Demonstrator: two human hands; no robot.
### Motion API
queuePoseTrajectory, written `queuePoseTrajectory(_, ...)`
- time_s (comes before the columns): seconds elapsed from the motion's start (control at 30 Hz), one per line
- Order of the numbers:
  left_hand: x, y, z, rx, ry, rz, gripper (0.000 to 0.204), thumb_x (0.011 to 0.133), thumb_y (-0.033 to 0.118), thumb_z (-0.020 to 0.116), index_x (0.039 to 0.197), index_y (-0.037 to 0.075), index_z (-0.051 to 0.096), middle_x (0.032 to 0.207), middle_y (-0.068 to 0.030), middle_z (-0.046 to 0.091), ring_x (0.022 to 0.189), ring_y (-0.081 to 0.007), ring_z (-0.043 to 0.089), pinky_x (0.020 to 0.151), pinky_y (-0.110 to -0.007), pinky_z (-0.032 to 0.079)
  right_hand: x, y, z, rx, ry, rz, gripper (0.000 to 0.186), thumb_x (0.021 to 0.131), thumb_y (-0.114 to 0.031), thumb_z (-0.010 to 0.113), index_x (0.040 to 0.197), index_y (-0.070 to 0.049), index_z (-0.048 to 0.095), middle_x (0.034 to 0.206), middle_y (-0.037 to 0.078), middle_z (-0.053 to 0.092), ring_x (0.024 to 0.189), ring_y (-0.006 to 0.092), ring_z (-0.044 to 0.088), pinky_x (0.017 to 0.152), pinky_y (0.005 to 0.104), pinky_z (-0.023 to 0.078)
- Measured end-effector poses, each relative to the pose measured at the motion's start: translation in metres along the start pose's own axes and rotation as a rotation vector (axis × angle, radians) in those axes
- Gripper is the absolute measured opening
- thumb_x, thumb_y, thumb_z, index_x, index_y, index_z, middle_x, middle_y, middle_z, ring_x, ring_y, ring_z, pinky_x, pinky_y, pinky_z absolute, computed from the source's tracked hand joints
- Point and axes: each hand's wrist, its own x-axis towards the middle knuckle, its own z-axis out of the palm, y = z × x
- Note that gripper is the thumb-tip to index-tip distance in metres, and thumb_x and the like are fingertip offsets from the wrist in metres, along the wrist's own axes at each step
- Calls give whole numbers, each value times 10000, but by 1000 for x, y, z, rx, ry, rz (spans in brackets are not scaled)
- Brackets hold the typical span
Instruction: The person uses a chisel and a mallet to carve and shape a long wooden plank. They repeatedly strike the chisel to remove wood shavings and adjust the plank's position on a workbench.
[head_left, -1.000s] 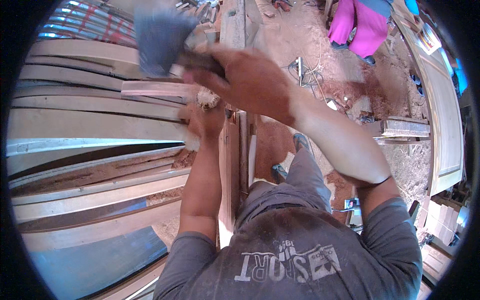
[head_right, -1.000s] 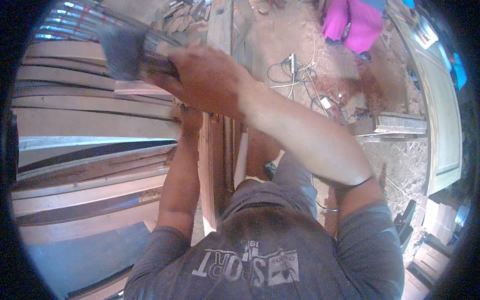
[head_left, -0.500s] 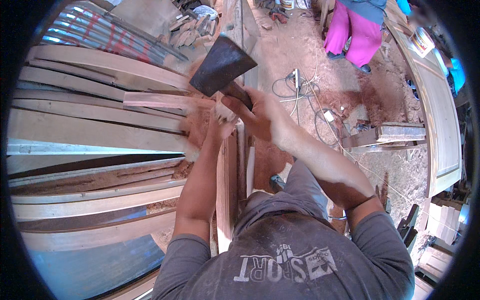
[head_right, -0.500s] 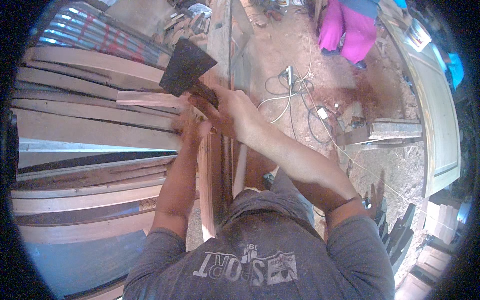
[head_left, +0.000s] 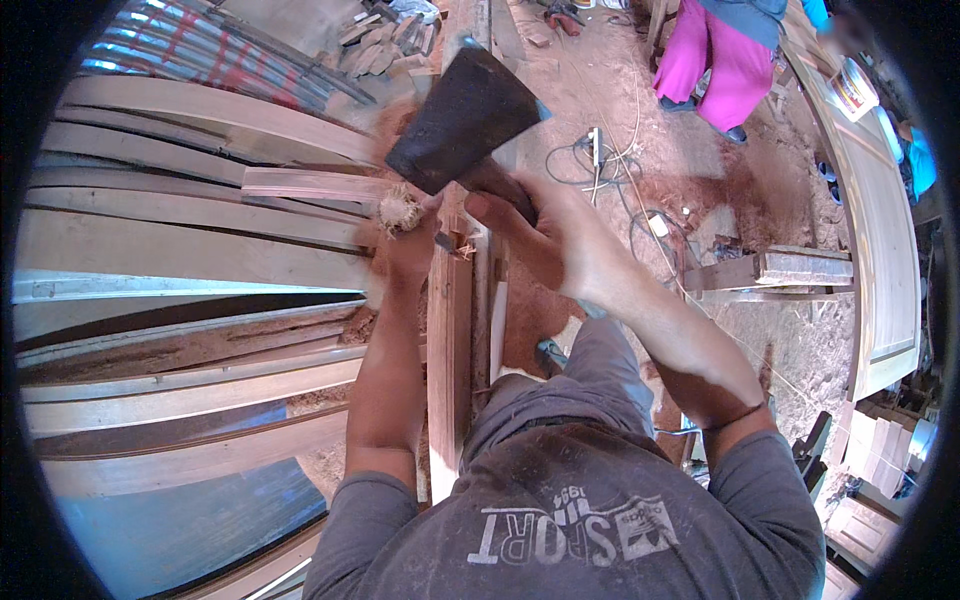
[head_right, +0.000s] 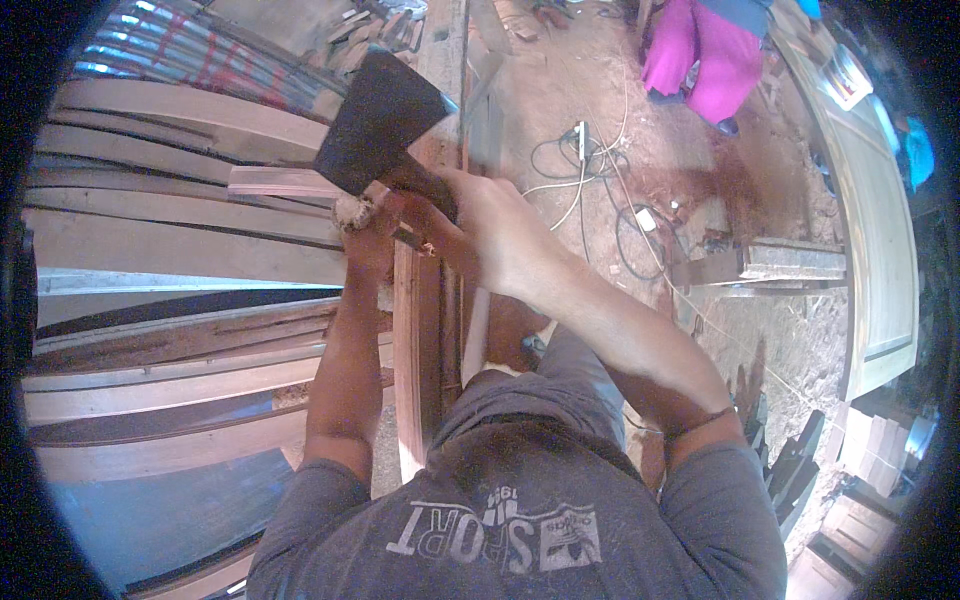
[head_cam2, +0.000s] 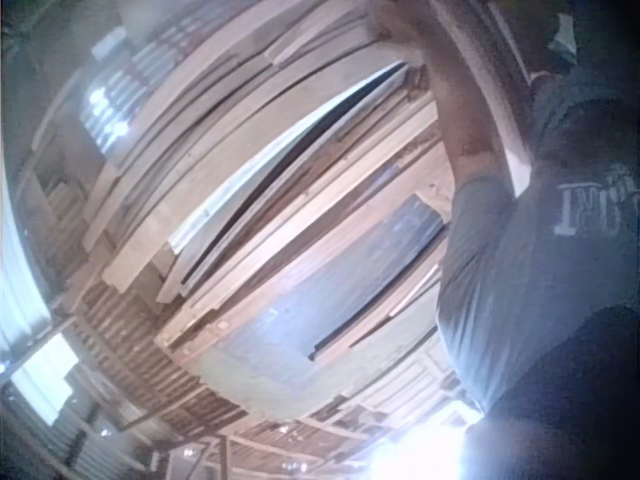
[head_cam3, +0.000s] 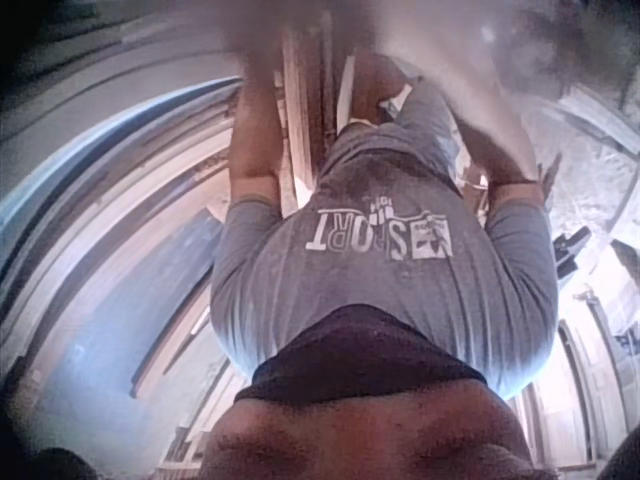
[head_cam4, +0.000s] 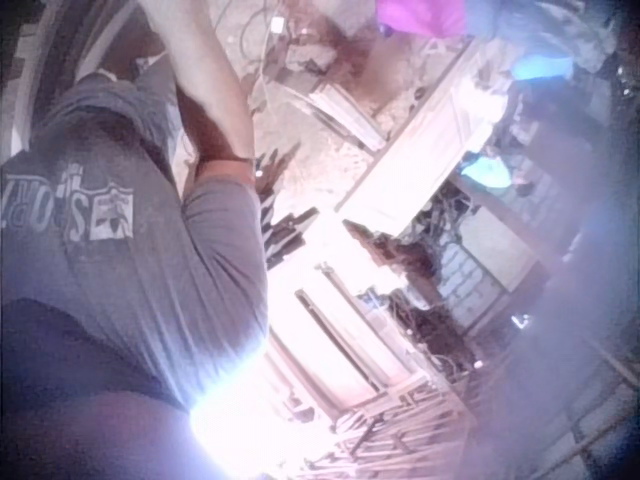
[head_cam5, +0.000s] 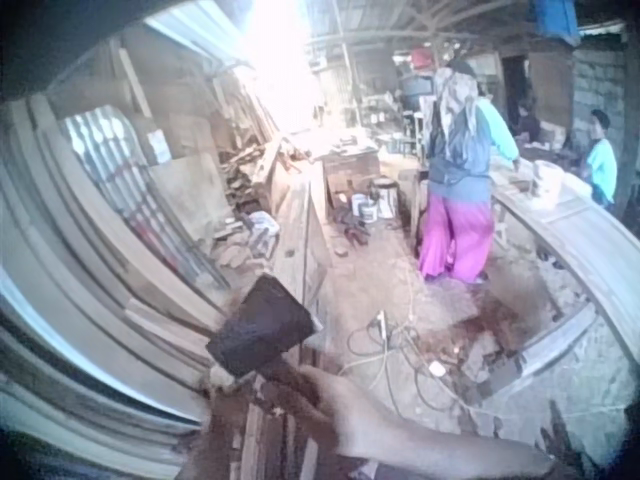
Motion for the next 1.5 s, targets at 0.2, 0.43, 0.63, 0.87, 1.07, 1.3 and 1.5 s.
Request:
queuePoseTrajectory(0.2,-5,55,30,112,255,111,293,901,101,738,1161,51,613,1022,-57,634,964,-230,616,854,-397,521,29,-18,21,82,84,-219,439,1033,-455,623,1192,-48,667,783,104,679,737,166,651,688,378,531)
queuePoseTrajectory(0.43,-26,18,27,244,200,347,432,961,247,675,1332,65,546,1216,-66,603,1067,-246,604,894,-419,537,44,12,29,-587,-287,-3,495,996,-541,584,1053,-54,647,899,269,708,893,473,691,763,533,558)
queuePoseTrajectory(0.63,-17,27,33,85,84,173,373,968,236,668,1280,53,574,1226,-65,619,1076,-236,617,900,-412,536,42,-28,31,-255,94,-274,463,1004,-498,612,1055,-38,642,856,249,707,854,457,699,718,504,552)
queuePoseTrajectory(0.87,-42,-70,3,254,16,110,310,977,223,659,1220,39,607,1238,-64,636,1085,-224,633,908,-403,535,28,75,63,-349,-266,153,386,1040,-433,576,1171,-96,712,850,240,716,808,388,726,772,465,581)
queuePoseTrajectory(1.07,-14,56,133,-931,-392,-98,358,998,193,605,1329,62,571,1207,-68,615,1038,-239,611,908,-409,524,-26,152,25,-228,129,201,435,1027,-366,614,1295,-24,594,765,116,674,562,184,643,547,366,548)
queuePoseTrajectory(1.3,2,79,83,-294,-3,70,207,1004,215,635,1113,50,574,1022,-63,580,900,-201,559,762,-408,469,-38,112,5,113,-38,406,395,921,-243,781,1170,-5,588,778,43,658,660,139,641,597,331,538)
queuePoseTrajectory(1.5,-53,72,152,-43,298,124,244,1002,269,666,1012,39,585,967,-80,606,886,-193,581,762,-383,483,-34,148,-1,-73,-28,94,527,843,-189,858,1269,-23,594,975,74,704,923,153,669,834,348,553)
